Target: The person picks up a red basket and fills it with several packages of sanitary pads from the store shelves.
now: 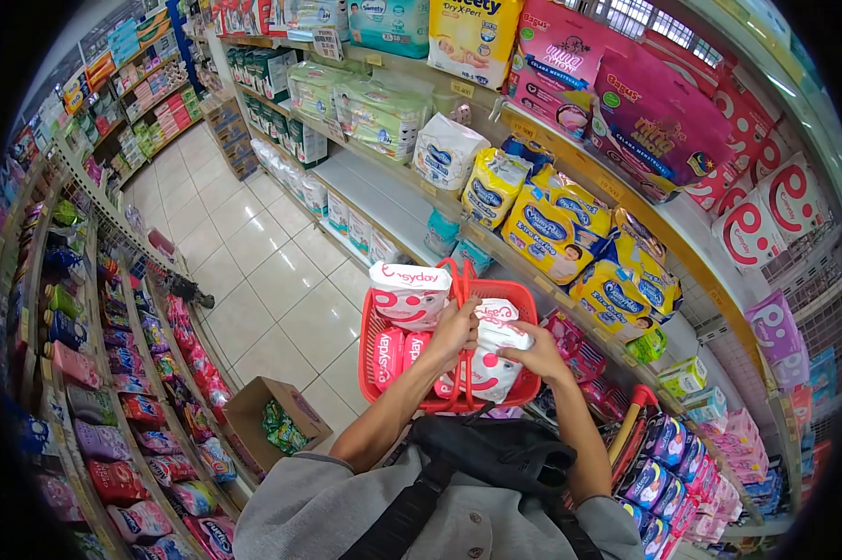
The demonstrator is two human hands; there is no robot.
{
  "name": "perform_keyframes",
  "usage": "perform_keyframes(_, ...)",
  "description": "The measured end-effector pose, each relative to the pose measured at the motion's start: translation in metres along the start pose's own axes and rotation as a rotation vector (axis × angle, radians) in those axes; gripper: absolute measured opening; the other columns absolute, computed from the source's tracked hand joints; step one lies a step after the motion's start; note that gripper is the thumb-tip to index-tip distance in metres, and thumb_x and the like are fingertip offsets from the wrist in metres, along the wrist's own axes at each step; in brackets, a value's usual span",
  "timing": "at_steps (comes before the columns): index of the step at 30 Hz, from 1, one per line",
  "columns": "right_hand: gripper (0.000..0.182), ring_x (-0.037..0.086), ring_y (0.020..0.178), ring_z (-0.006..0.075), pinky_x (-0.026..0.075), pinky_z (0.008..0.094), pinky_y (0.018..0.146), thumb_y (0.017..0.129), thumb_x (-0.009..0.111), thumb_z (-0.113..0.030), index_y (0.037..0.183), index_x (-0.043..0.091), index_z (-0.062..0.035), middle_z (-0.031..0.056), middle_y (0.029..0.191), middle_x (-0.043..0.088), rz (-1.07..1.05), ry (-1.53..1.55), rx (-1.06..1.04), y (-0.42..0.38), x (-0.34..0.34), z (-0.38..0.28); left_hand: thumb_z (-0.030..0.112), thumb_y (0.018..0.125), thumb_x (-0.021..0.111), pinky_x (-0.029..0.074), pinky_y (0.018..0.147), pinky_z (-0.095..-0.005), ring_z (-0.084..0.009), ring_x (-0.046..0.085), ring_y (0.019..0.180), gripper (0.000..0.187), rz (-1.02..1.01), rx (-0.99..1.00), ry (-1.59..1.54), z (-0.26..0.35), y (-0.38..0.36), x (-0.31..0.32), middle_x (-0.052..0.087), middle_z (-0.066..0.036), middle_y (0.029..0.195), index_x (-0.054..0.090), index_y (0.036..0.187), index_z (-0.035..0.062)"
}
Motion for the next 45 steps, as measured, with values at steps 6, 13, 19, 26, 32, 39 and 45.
perform_keyframes(6, 0.047, 0.060, 0.082, 0.0133, 0.052, 0.0275, 0.068, 0.070, 0.065, 0.009, 0.114, 0.049, -0.0003, 0.0037, 0.091, 0.057, -0.196, 0.523, 0.075, 0.034, 0.068, 0.022, 0.038, 0.093, 0.049, 0.025, 0.041, -0.0208, -0.0044, 0.029, 0.048, 0.028, -0.058, -0.033, 0.096, 0.003, -0.007, 0.020, 0.030, 0.006, 0.061, 0.046, 0.097, 0.0104)
perform_keyframes(13, 0.016, 0.041, 0.047, 0.0046, 0.027, 0.0168, 0.038, 0.096, 0.036, -0.025, 0.094, 0.050, -0.0187, -0.0052, 0.078, 0.050, -0.165, 1.066, 0.407, 0.049, 0.120, 0.066, 0.041, 0.092, 0.050, 0.027, 0.041, -0.0210, -0.0052, 0.033, 0.050, 0.031, -0.052, -0.060, 0.179, -0.009, -0.005, 0.002, 0.033, 0.004, 0.064, 0.044, 0.095, 0.0106)
perform_keyframes(19, 0.015, 0.045, 0.056, 0.0050, 0.034, 0.0184, 0.045, 0.092, 0.039, -0.027, 0.099, 0.049, -0.0178, -0.0045, 0.081, 0.051, -0.327, 1.130, 0.215, 0.049, 0.129, 0.043, 0.047, 0.092, 0.046, 0.037, 0.043, -0.0240, -0.0095, 0.042, 0.050, 0.042, -0.133, -0.070, 0.250, -0.038, 0.023, -0.021, 0.049, -0.004, 0.077, 0.040, 0.110, 0.0098)
perform_keyframes(26, 0.015, 0.045, 0.062, 0.0065, 0.035, 0.0195, 0.051, 0.090, 0.044, -0.025, 0.101, 0.048, -0.0159, -0.0037, 0.083, 0.051, -0.262, 0.956, 0.024, 0.037, 0.123, 0.043, 0.049, 0.088, 0.054, 0.023, 0.042, -0.0202, -0.0045, 0.029, 0.050, 0.046, 0.257, 0.103, 0.737, -0.052, 0.032, -0.044, 0.034, 0.003, 0.069, 0.048, 0.107, 0.0080)
perform_keyframes(32, 0.018, 0.046, 0.068, 0.0078, 0.036, 0.0203, 0.056, 0.088, 0.049, -0.024, 0.103, 0.047, -0.0143, -0.0030, 0.085, 0.051, -0.215, 0.800, -0.121, 0.044, 0.122, 0.030, 0.048, 0.087, 0.056, 0.018, 0.040, -0.0194, -0.0029, 0.024, 0.046, 0.044, -0.017, -0.146, 0.075, -0.033, -0.001, -0.006, 0.028, 0.006, 0.063, 0.046, 0.105, 0.0095)
perform_keyframes(39, 0.024, 0.047, 0.075, 0.0093, 0.038, 0.0214, 0.063, 0.085, 0.054, -0.022, 0.105, 0.045, -0.0124, -0.0022, 0.086, 0.050, -0.145, 0.621, -0.281, 0.039, 0.119, 0.023, 0.046, 0.086, 0.058, 0.017, 0.038, -0.0189, -0.0019, 0.024, 0.043, 0.040, -0.035, -0.150, 0.003, -0.037, 0.000, -0.002, 0.028, 0.008, 0.058, 0.041, 0.105, 0.0151)
perform_keyframes(45, 0.030, 0.047, 0.081, 0.0106, 0.039, 0.0222, 0.068, 0.083, 0.058, -0.020, 0.107, 0.044, -0.0108, -0.0015, 0.088, 0.050, -0.110, 0.461, -0.423, 0.038, 0.123, 0.009, 0.042, 0.086, 0.059, 0.018, 0.037, -0.0189, -0.0018, 0.023, 0.041, 0.037, -0.042, -0.128, -0.010, -0.036, 0.001, 0.004, 0.029, 0.008, 0.057, 0.038, 0.105, 0.0187)
Point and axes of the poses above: each hand's wrist, its own y-axis towards the middle knuckle, its own x-axis out of the palm, z = x × y, the point moved 8 cm from there along y, towards the middle knuckle
